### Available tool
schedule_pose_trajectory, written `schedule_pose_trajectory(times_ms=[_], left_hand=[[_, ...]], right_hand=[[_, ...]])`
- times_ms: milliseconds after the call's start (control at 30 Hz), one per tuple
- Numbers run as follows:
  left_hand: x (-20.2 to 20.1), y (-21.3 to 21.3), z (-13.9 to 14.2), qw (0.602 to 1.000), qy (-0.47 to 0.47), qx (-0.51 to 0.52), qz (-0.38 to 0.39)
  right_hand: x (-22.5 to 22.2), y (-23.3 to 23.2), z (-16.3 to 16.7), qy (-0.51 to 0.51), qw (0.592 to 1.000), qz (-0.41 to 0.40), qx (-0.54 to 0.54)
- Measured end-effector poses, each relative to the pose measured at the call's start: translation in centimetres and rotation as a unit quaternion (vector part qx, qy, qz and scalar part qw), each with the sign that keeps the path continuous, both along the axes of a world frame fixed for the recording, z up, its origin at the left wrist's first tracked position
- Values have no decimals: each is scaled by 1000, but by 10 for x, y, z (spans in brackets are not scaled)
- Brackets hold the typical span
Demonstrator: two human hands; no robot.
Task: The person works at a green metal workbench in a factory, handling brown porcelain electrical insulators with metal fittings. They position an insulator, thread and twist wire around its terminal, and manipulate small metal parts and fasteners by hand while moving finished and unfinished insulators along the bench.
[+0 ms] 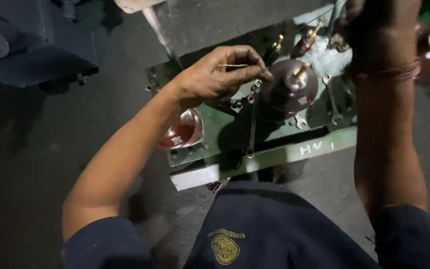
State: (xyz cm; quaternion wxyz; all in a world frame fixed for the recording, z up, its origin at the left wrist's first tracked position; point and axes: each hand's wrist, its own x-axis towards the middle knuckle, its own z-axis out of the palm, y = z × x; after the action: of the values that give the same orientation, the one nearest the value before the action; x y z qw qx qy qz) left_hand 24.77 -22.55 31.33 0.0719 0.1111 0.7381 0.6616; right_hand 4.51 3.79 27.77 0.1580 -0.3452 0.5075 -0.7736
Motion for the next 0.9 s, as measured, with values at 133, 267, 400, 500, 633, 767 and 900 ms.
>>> schedule_pose_trajectory(times_ms=[133,267,400,500,633,767,900], left_hand=[[13,-12,6,986,-49,143,63],[21,-22,5,965,-41,232,114],[32,-28,-8,940,-32,271,207],[39,-30,-16,927,-39,281,244],[44,-30,-17,929,-33,261,261],[47,-29,-16,942,-41,234,236],[53,-29,-18,946,-56,230,220]], right_hand=[[33,-64,23,27,997,51,48],[63,-124,37,-34,993,52,100],[107,-139,30,0,990,48,136],[135,-138,7,22,991,107,71],[145,-137,-18,-30,996,82,27],[141,-135,-24,-76,992,98,7],[140,-124,-24,31,998,32,50]])
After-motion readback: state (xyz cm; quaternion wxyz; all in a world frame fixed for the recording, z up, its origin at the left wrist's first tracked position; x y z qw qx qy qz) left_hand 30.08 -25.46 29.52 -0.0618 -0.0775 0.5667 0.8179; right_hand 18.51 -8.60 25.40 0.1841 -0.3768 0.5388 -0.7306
